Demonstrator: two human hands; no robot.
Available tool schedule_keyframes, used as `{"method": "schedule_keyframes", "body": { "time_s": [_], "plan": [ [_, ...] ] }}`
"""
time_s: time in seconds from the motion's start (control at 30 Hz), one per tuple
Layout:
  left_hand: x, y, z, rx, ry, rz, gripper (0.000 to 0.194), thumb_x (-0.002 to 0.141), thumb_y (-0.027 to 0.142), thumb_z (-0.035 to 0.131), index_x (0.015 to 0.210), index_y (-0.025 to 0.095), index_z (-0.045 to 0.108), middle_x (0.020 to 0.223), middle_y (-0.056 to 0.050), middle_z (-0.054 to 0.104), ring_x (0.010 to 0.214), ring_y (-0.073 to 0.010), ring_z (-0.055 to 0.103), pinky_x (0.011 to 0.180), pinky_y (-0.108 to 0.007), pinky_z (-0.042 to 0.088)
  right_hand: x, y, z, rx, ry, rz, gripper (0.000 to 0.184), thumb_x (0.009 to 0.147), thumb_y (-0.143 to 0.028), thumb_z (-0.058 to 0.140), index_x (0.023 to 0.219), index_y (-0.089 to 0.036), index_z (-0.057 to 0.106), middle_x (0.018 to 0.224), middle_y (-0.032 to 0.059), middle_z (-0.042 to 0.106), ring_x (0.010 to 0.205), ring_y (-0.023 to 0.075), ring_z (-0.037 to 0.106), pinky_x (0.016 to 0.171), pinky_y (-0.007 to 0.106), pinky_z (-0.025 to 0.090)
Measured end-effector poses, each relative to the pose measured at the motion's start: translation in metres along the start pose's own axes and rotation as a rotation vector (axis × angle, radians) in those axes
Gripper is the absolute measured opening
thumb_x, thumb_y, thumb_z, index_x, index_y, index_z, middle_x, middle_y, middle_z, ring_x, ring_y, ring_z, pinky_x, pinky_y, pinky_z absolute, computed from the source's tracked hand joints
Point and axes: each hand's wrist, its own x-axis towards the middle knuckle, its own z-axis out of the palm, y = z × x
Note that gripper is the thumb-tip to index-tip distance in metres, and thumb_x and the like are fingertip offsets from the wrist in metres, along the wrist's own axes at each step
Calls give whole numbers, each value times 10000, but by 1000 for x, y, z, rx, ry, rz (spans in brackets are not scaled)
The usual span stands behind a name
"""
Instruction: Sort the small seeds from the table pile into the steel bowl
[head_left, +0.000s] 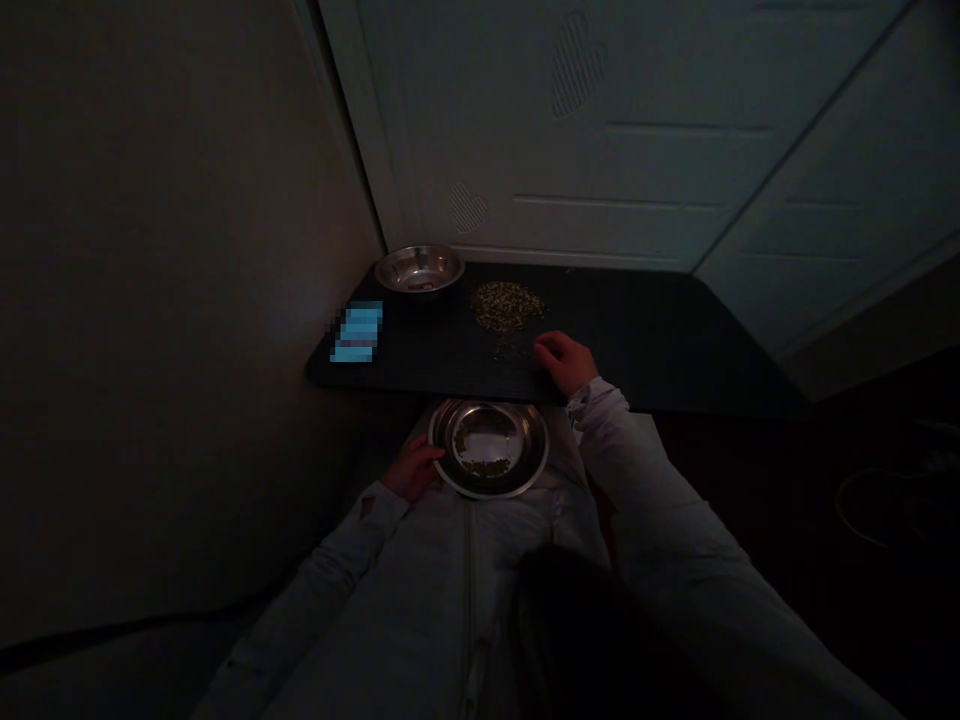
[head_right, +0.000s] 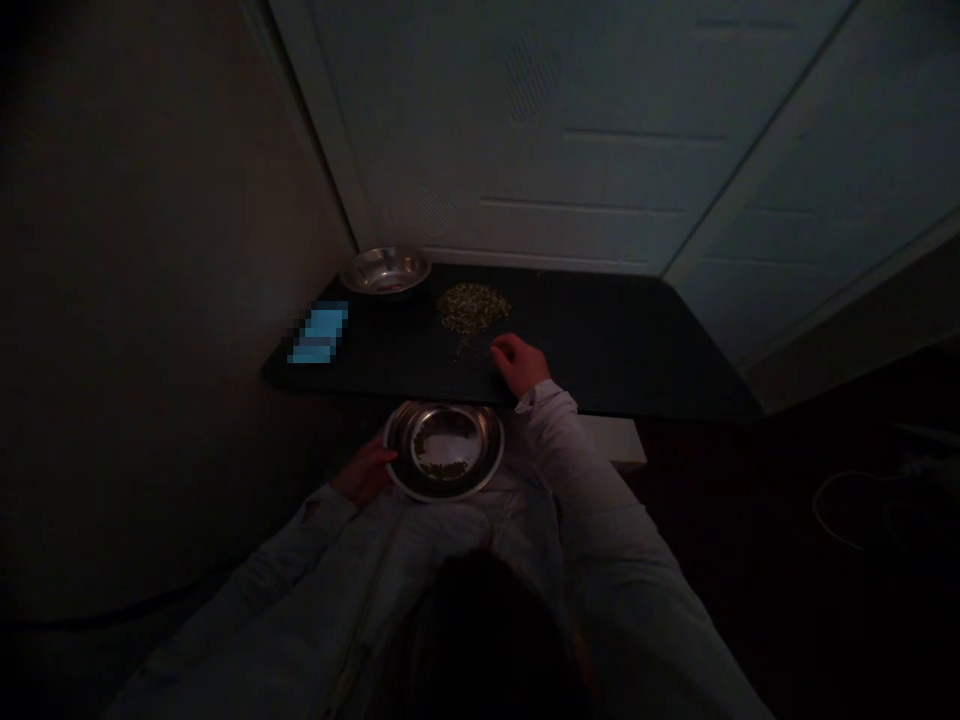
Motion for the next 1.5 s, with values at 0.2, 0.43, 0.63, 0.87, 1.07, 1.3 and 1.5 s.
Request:
{"method": "schedule_keyframes", "body": {
  "time_s": [0.2, 0.43, 0.63, 0.87, 1.07, 1.3, 1.5],
  "plan": [
    [0, 1, 0, 2, 25, -16, 367, 505, 81, 647, 863, 161, 647, 783, -23, 678, 725, -172, 609, 667, -278, 467, -1, -2, -2, -16, -21, -2, 187, 734, -316, 501, 821, -187, 605, 670, 4, 602, 614, 127, 529, 613, 262, 402],
    [-2, 3, 2, -2, 35, -17, 398, 504, 66, 638, 889, 165, 639, 796, -20, 676, 717, -167, 611, 648, -273, 468, -4, -2, -3, 39, -59, 1, 183, 732, -319, 502, 822, -188, 593, 644, -7, 597, 599, 120, 529, 617, 257, 406],
    [0, 3, 2, -1, 29, -9, 368, 512, 63, 640, 866, 163, 639, 765, -15, 674, 710, -163, 609, 660, -270, 463, -8, -5, -4, 75, -85, -5, 181, 726, -329, 508, 807, -191, 592, 639, -8, 601, 598, 122, 537, 616, 258, 412],
    [-2, 5, 5, 3, 27, -17, 385, 518, 58, 629, 887, 168, 632, 793, -13, 675, 724, -164, 607, 663, -279, 463, -10, -5, -3, 130, -82, 0, 204, 729, -356, 504, 820, -195, 592, 641, -11, 602, 594, 122, 541, 614, 262, 422],
    [1, 4, 2, -11, -1, -23, 350, 506, 62, 638, 846, 147, 640, 773, -22, 676, 736, -169, 607, 678, -284, 463, -13, 1, -6, 177, -100, 14, 217, 725, -377, 506, 806, -190, 579, 617, -15, 590, 596, 125, 551, 606, 257, 417],
    [0, 4, 2, -8, 25, -25, 382, 517, 57, 636, 885, 158, 640, 783, -21, 680, 711, -165, 611, 664, -279, 465, -14, 0, -5, 203, -126, 20, 229, 713, -381, 517, 814, -184, 576, 606, -11, 594, 583, 127, 552, 587, 256, 416],
    [-1, 5, 4, 11, 1, -10, 395, 524, 78, 640, 907, 174, 639, 798, -25, 679, 765, -188, 611, 692, -284, 460, -12, -8, 1, 163, -126, 1, 188, 721, -355, 513, 793, -192, 573, 608, -11, 609, 582, 127, 560, 596, 258, 422]
  ]
}}
